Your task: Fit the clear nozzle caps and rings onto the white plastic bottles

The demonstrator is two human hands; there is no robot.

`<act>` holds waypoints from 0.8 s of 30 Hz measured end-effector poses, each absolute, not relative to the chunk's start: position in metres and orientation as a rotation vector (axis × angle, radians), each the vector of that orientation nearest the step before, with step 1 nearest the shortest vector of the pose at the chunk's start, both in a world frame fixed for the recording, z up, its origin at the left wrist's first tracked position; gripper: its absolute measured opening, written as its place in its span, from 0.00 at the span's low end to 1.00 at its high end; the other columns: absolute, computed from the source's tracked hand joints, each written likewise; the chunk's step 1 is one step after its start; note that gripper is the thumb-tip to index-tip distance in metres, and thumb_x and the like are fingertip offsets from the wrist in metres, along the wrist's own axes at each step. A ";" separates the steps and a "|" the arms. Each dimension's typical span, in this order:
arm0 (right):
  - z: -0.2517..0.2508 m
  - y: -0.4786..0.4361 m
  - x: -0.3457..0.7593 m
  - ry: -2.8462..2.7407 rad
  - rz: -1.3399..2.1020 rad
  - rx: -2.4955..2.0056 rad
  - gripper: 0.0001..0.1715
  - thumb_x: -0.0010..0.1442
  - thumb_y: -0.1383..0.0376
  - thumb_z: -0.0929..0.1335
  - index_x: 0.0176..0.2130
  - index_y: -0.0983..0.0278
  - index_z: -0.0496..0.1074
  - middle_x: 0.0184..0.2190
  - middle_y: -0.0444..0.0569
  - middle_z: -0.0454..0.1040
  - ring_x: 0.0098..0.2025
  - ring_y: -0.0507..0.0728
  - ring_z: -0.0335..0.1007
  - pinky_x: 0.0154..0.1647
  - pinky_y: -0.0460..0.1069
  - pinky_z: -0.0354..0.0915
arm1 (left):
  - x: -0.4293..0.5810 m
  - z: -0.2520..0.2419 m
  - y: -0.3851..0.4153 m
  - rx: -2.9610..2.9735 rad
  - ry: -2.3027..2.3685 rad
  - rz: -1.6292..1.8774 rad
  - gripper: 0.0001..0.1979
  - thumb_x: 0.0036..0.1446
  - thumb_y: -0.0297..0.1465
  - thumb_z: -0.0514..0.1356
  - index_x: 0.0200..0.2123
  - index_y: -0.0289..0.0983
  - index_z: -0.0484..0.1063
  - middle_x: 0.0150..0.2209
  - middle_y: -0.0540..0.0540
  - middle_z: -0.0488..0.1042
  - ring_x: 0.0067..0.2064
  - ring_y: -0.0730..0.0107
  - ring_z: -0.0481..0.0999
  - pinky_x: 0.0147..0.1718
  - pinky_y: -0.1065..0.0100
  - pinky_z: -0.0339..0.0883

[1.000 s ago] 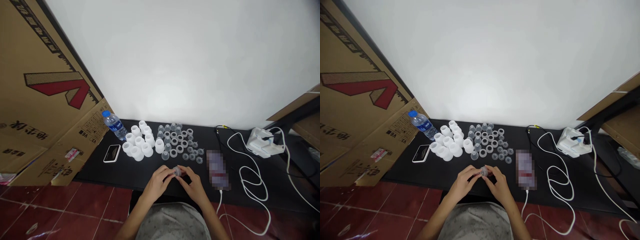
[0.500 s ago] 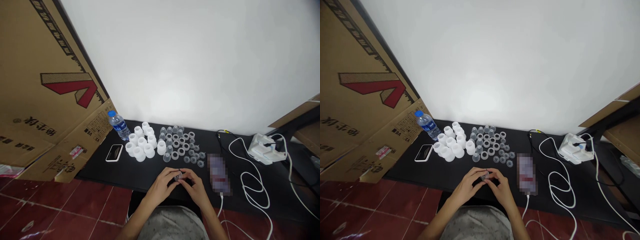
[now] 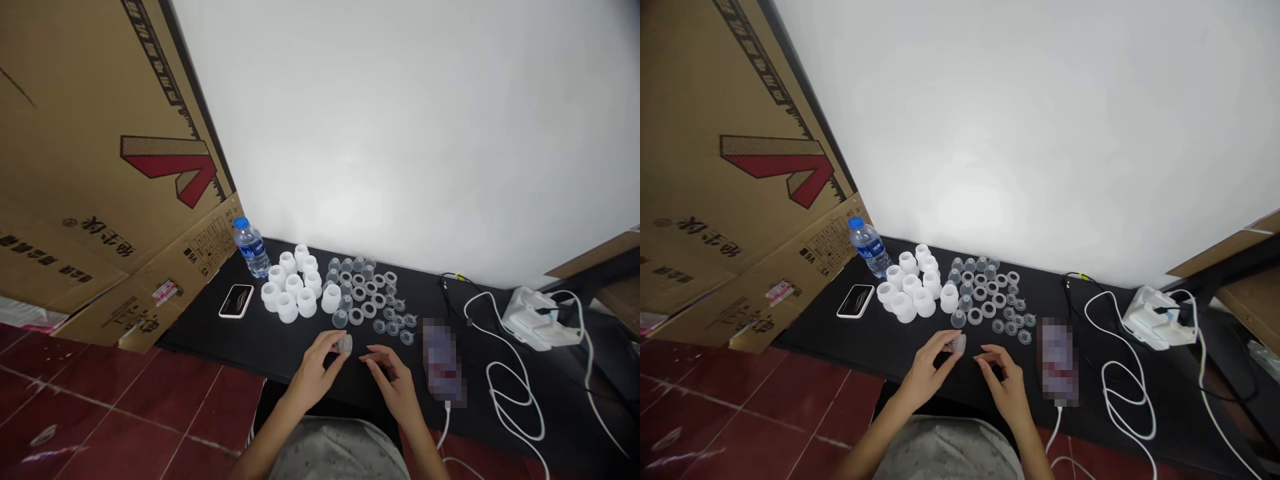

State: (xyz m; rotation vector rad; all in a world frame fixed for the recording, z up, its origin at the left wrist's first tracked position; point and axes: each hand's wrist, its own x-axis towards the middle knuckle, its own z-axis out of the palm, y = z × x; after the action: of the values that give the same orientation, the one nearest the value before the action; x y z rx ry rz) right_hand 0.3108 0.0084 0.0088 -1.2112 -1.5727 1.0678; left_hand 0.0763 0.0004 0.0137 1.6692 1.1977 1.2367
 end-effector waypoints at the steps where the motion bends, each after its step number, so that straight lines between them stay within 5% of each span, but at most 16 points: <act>1: 0.008 0.009 0.311 -1.574 1.032 -1.232 0.19 0.72 0.49 0.72 0.53 0.59 0.78 0.41 0.54 0.87 0.44 0.64 0.87 0.49 0.56 0.80 | 0.072 0.012 0.001 1.593 1.218 1.280 0.19 0.75 0.37 0.60 0.65 0.44 0.74 0.61 0.38 0.78 0.50 0.62 0.85 0.52 0.58 0.82; 9: 0.023 0.023 0.278 -1.826 0.716 -1.199 0.12 0.76 0.58 0.67 0.53 0.56 0.79 0.41 0.52 0.83 0.42 0.62 0.81 0.44 0.55 0.78 | 0.051 0.002 0.005 1.067 1.298 1.490 0.25 0.74 0.51 0.57 0.55 0.37 0.79 0.38 0.44 0.84 0.32 0.66 0.83 0.37 0.65 0.79; 11: 0.036 0.030 0.261 -1.938 0.604 -1.126 0.13 0.76 0.62 0.67 0.55 0.56 0.78 0.45 0.53 0.82 0.47 0.63 0.79 0.49 0.58 0.77 | 0.050 0.000 0.007 1.050 1.277 1.499 0.25 0.74 0.51 0.56 0.56 0.37 0.77 0.36 0.45 0.82 0.31 0.68 0.81 0.36 0.66 0.77; 19: 0.064 0.076 0.211 -2.052 0.171 -1.277 0.25 0.75 0.65 0.66 0.68 0.57 0.71 0.66 0.62 0.69 0.64 0.72 0.65 0.64 0.69 0.67 | 0.047 -0.010 0.014 0.923 1.142 1.503 0.25 0.75 0.52 0.55 0.54 0.37 0.75 0.36 0.47 0.79 0.33 0.67 0.79 0.34 0.68 0.74; 24: 0.059 0.091 0.204 -2.133 0.189 -1.233 0.20 0.74 0.66 0.66 0.62 0.58 0.73 0.61 0.58 0.76 0.61 0.70 0.68 0.61 0.65 0.67 | 0.048 -0.013 0.017 0.840 1.077 1.529 0.25 0.73 0.52 0.58 0.54 0.36 0.76 0.39 0.45 0.79 0.33 0.68 0.78 0.33 0.69 0.72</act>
State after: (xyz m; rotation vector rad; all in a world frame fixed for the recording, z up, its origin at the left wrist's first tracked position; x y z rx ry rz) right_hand 0.2036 0.0909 0.0587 -1.2334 -2.1329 0.1890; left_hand 0.0477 0.0168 -0.0127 0.8395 1.0771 1.5287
